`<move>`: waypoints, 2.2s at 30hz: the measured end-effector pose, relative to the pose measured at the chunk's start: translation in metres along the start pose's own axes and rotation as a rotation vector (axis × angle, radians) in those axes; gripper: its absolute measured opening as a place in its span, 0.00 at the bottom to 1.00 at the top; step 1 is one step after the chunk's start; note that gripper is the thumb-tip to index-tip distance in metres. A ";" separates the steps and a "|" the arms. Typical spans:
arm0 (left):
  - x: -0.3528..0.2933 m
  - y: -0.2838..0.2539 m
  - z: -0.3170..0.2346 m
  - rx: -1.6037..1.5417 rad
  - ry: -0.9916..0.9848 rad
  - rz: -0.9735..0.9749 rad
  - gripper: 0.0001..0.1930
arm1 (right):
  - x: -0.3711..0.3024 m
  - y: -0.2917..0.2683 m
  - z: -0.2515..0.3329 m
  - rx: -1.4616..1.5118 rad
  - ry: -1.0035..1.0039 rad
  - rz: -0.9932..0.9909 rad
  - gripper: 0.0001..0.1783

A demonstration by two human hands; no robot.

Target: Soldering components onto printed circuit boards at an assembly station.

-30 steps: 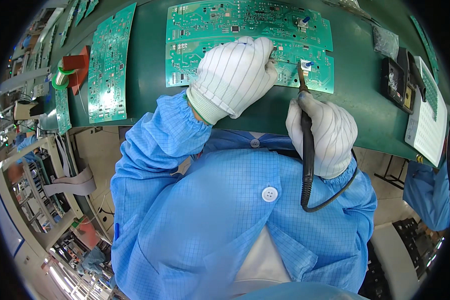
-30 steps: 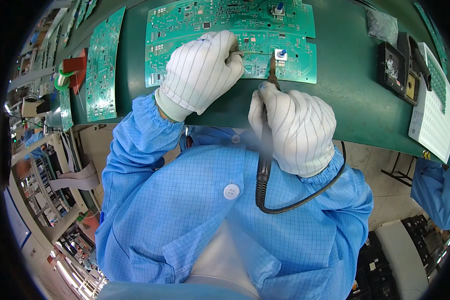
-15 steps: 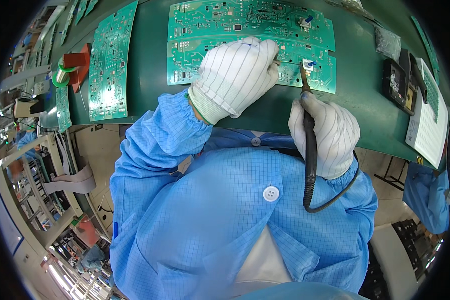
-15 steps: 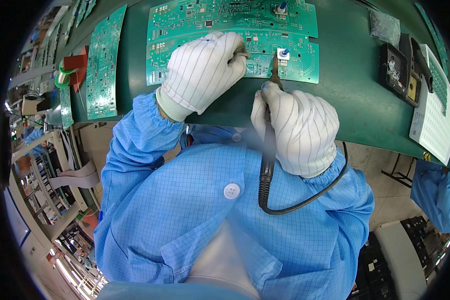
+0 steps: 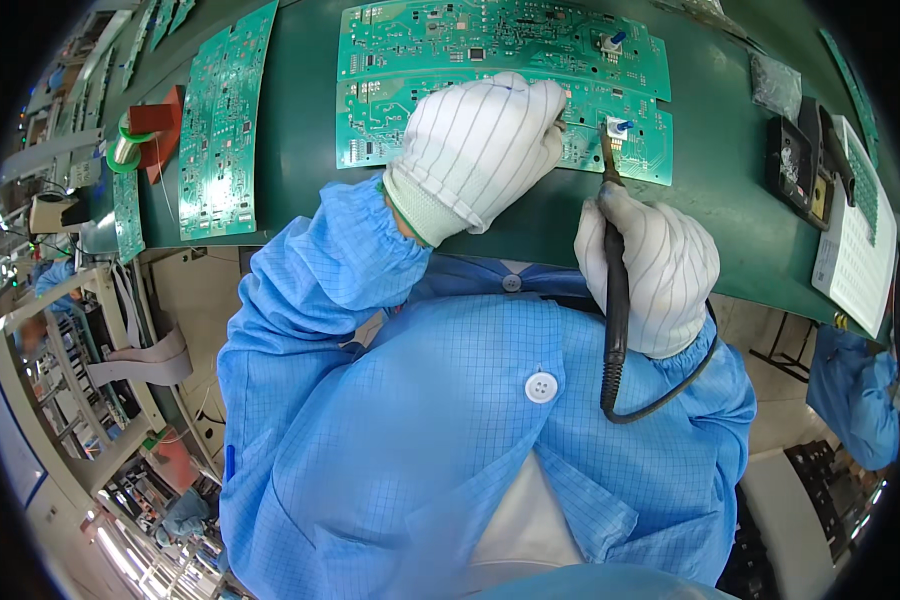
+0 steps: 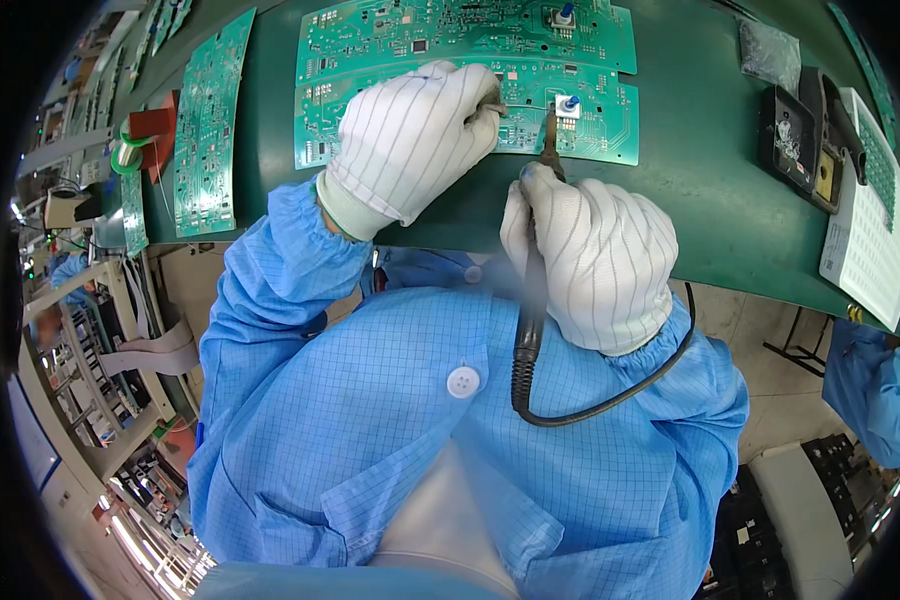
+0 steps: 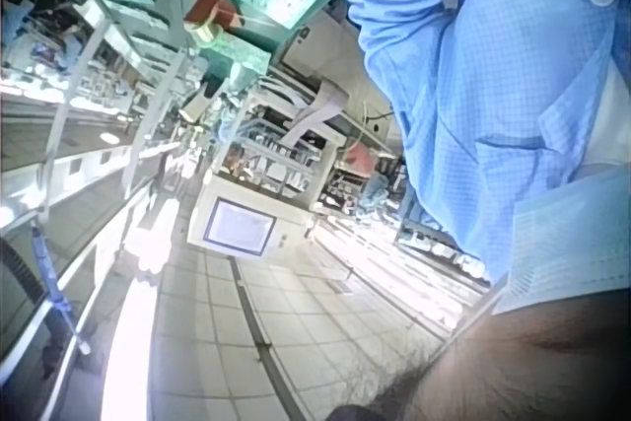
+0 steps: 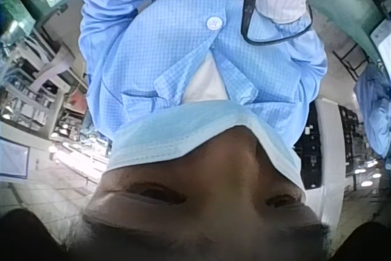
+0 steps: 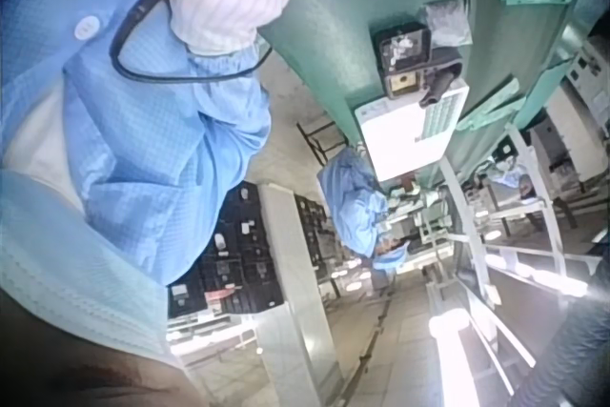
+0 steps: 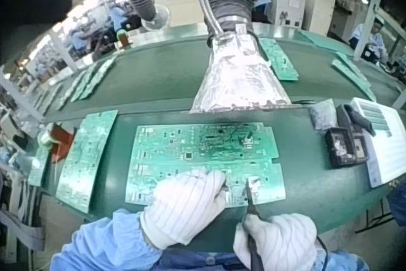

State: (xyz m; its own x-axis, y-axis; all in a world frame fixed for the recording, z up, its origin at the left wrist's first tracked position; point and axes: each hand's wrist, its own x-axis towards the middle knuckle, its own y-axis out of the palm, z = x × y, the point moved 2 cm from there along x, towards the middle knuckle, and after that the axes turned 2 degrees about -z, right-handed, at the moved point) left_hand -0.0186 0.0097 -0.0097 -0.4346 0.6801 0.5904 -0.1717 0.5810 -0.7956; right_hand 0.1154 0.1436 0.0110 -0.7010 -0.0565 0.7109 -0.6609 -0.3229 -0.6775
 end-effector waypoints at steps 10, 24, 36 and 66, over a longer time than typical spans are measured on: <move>0.058 0.015 0.004 -0.033 0.119 0.243 0.24 | 0.000 -0.003 0.005 -0.141 -0.091 0.040 0.08; 0.084 0.011 -0.002 -0.084 -0.232 0.741 0.48 | 0.000 -0.004 0.004 -0.106 -0.042 0.026 0.05; 0.057 0.000 0.007 -0.067 -0.213 0.527 0.35 | -0.033 -0.039 -0.045 0.297 0.520 -0.104 0.09; -0.012 -0.007 -0.021 0.082 -0.160 0.053 0.09 | -0.049 -0.033 -0.096 1.004 1.075 -0.038 0.09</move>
State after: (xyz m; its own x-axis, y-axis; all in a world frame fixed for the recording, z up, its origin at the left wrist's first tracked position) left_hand 0.0068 0.0066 -0.0083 -0.5787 0.6256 0.5231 -0.2133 0.5031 -0.8375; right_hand 0.1459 0.2475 -0.0195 -0.8423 0.5357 -0.0591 -0.5388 -0.8396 0.0696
